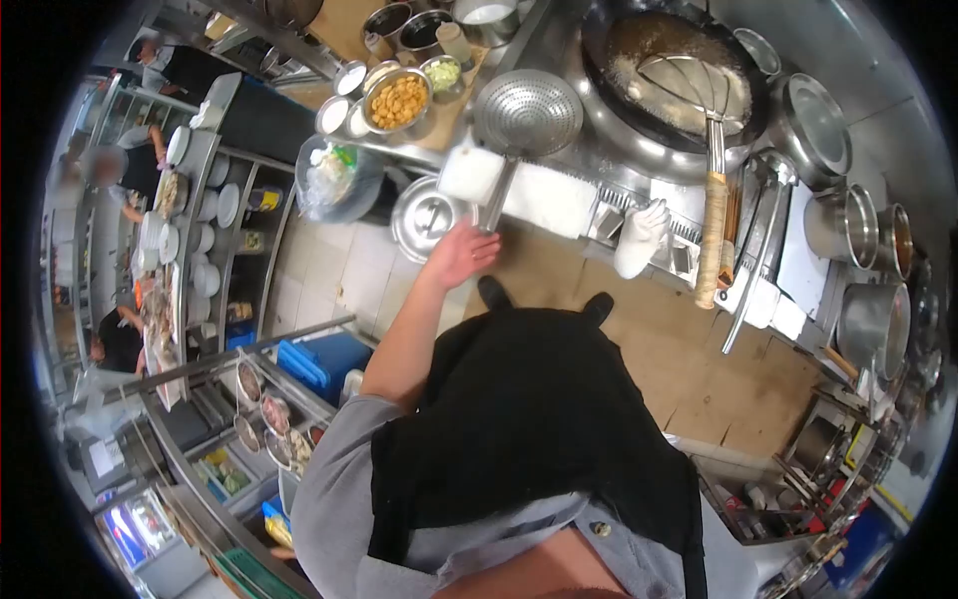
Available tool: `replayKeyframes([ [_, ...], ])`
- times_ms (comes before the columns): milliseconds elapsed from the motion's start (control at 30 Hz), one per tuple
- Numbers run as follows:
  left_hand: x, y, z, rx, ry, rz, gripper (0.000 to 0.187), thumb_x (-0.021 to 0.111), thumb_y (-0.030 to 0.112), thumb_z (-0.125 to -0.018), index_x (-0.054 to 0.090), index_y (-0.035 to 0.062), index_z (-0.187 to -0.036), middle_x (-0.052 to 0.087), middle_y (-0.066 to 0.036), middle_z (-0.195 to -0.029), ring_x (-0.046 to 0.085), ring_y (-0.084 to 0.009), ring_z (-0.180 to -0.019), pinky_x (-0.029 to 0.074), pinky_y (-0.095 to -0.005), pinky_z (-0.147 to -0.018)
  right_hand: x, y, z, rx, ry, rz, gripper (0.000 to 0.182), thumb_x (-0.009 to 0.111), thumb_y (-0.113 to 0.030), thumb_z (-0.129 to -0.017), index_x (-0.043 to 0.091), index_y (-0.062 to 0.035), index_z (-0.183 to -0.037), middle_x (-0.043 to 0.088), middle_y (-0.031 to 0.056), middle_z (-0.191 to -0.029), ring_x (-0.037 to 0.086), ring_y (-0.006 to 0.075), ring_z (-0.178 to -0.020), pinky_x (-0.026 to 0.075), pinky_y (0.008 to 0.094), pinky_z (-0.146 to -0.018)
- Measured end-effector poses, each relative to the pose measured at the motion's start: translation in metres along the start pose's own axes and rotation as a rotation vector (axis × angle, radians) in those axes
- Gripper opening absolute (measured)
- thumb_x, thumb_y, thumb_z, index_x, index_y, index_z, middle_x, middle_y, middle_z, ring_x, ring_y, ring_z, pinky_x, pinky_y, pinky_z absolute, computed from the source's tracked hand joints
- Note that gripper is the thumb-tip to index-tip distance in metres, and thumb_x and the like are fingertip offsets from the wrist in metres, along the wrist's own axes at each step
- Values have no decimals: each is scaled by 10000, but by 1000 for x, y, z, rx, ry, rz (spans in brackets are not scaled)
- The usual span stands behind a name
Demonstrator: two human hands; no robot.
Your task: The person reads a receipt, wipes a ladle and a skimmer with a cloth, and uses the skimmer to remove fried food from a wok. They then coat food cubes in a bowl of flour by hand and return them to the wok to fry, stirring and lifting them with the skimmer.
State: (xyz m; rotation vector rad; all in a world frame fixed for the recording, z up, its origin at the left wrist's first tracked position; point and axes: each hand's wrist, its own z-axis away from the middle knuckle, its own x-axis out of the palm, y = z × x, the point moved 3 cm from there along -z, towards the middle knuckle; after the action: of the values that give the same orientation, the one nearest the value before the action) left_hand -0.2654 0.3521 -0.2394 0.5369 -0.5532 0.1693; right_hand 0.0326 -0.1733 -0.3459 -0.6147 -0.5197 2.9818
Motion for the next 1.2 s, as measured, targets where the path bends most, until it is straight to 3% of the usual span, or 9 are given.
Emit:
replayKeyframes([
  [133,32,23,-19,-93,-140,12,300,550,368,-985,553,68,-974,588,-47,-852,574,-131,-684,476,-201,-536,-2,-7,53,64,-17,1,242,544,-164,-851,691,-1,-953,688,149,-910,680,292,-879,534,439,-751],
  [367,18,25,-44,-235,-236,-53,143,637,125,-917,506,88,-874,464,22,-680,419,-80,-554,375,-219,-494,-21,-105,139,113,-204,-172,220,547,-123,-843,698,-1,-945,695,99,-879,687,263,-839,544,428,-714],
  [433,14,24,-22,-126,-270,-150,142,635,97,-909,495,90,-889,467,20,-684,423,-82,-550,380,-233,-501,-25,-179,142,119,-269,-762,335,544,-90,-815,614,73,-1099,681,189,-953,685,279,-851,558,424,-736],
  [700,51,57,46,546,-214,-620,287,627,-28,-833,543,5,-1106,613,-79,-833,585,-144,-641,487,-312,-557,133,-545,116,-733,-312,-790,446,653,-182,-912,525,48,-1272,628,108,-1168,586,193,-1102,461,323,-964],
  [767,39,59,30,864,-92,-999,417,634,-34,-795,537,-11,-1200,652,-130,-920,622,-187,-680,502,-315,-575,166,-600,111,-894,193,-370,474,682,-206,-900,524,55,-1263,630,119,-1146,605,199,-1049,486,326,-915],
  [833,52,76,44,1151,-98,-1022,404,652,-17,-786,539,-12,-1173,655,-136,-930,623,-195,-682,497,-307,-562,162,-635,96,-877,-44,-609,507,719,-230,-873,530,77,-1229,640,126,-1102,632,208,-978,516,337,-849],
  [967,55,75,64,368,-280,-763,200,660,37,-838,500,46,-957,573,-50,-742,563,-135,-562,451,-287,-468,123,-663,116,-602,-512,-749,508,753,-255,-847,561,28,-1223,651,111,-1136,695,238,-942,536,379,-800],
  [1100,64,65,80,216,-579,-348,204,631,22,-879,445,105,-863,443,4,-606,419,-97,-474,363,-262,-441,93,-654,132,-811,-1262,-813,705,382,-581,-986,369,-49,-1449,485,120,-1434,472,336,-1319,393,513,-1063],
  [1200,69,81,77,202,-524,-271,197,624,27,-884,446,108,-858,439,0,-603,398,-99,-468,348,-259,-451,79,-656,133,-717,-1258,-859,681,345,-561,-1002,351,-62,-1465,471,110,-1448,472,309,-1316,391,520,-1071],
])
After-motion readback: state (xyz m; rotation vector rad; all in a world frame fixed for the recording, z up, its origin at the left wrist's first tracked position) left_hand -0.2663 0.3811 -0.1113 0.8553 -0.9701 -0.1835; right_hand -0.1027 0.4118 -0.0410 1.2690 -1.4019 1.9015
